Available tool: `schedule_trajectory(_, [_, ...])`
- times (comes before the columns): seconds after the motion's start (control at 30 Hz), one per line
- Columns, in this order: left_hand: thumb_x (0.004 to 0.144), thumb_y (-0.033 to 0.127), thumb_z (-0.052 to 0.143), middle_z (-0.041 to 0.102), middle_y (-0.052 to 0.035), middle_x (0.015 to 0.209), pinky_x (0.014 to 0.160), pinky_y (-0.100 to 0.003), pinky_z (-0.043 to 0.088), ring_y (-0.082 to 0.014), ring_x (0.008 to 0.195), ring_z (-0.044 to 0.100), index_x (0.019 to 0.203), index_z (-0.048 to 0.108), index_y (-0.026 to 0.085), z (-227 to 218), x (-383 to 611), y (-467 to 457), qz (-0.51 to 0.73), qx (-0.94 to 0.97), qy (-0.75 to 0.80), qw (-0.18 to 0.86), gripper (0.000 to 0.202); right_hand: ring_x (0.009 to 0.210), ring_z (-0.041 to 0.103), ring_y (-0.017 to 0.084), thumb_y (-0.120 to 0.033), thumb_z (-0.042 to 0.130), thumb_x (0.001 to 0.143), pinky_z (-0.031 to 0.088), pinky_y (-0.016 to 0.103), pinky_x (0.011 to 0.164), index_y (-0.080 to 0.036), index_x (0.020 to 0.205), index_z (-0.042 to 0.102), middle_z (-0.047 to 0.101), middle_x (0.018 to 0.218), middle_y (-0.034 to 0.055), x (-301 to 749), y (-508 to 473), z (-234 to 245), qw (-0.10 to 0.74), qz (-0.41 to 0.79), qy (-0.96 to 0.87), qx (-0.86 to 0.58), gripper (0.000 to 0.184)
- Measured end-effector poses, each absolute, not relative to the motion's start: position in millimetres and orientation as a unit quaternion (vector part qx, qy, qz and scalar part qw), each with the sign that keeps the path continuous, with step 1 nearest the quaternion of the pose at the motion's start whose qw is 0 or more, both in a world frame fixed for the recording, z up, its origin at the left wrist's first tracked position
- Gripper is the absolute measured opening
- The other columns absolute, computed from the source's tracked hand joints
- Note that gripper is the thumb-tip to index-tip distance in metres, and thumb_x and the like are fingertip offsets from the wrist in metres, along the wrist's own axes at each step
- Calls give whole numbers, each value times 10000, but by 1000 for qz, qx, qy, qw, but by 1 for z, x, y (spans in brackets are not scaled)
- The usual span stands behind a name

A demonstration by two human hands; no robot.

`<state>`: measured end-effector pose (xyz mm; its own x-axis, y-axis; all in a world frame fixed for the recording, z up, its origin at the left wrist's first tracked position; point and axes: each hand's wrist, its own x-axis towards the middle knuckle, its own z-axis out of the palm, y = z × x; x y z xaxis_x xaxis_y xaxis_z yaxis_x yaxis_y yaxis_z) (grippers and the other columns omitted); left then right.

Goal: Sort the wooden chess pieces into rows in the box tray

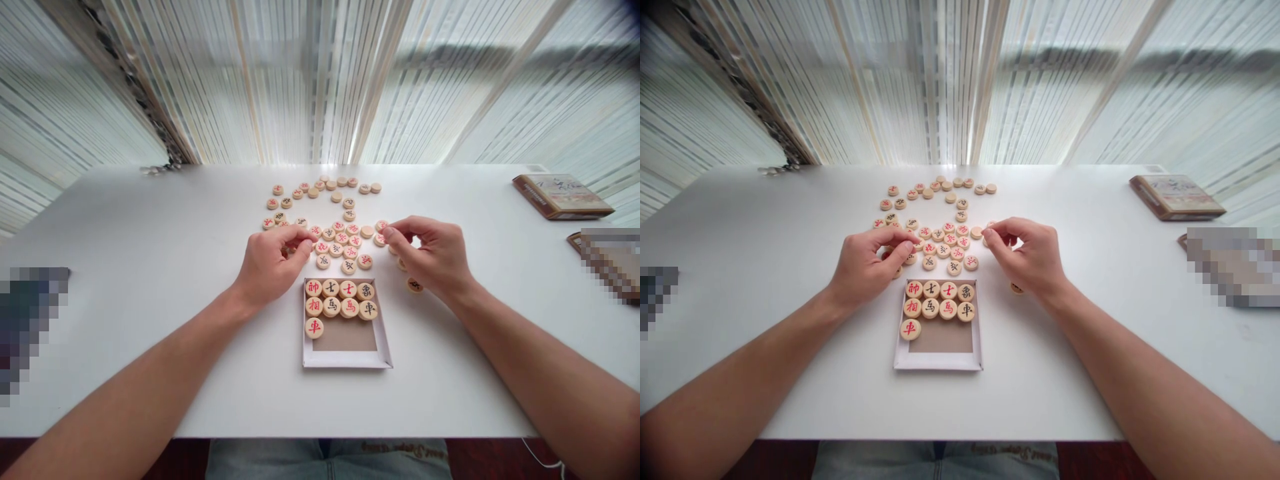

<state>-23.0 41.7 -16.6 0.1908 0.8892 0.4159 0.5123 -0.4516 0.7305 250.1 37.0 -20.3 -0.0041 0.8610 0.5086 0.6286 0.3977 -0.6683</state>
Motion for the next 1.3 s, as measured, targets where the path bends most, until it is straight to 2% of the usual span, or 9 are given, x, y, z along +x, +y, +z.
schedule_trajectory(0.27, [919,240,672,831,-37,819,625,-260,556,-175,702,745,923,834,174,-15,-23,42,424,736,480,219,174,547,633,183,-307,724,930,427,324,477,-234,779,796,763,693,35,250,37,-21,465,135,-693,-535,183])
schedule_trajectory(0.53, [925,250,656,828,-34,820,633,-247,556,-175,720,753,947,835,164,-11,-23,40,414,728,499,224,200,608,667,192,-295,715,935,483,317,550,-226,783,784,764,702,37,250,38,-20,457,132,-699,-534,181])
schedule_trajectory(0.73, [924,271,662,854,-49,937,726,-272,585,-211,866,781,969,846,178,-6,-29,46,405,721,526,196,210,618,664,187,-287,708,931,481,316,571,-217,786,791,763,708,41,250,38,-20,462,141,-695,-533,182])
schedule_trajectory(0.93, [914,271,668,861,-51,976,762,-286,590,-217,901,784,974,842,184,-5,-39,57,406,708,553,168,203,613,642,179,-297,698,931,465,315,564,-201,815,797,784,760,53,250,39,-21,462,159,-690,-535,180])
schedule_trajectory(1.07, [903,281,683,862,-52,974,697,-269,584,-229,926,785,976,845,189,-7,-42,59,398,712,556,161,199,627,639,181,-327,699,924,475,318,592,-195,813,800,788,765,53,249,39,-24,468,169,-680,-539,199])
schedule_trajectory(1.3, [911,294,692,864,-38,977,705,-275,586,-221,908,788,992,846,200,-8,-50,64,412,714,550,132,198,642,648,195,-376,695,930,471,321,587,-182,875,830,799,768,64,251,41,-22,479,175,-664,-547,243])
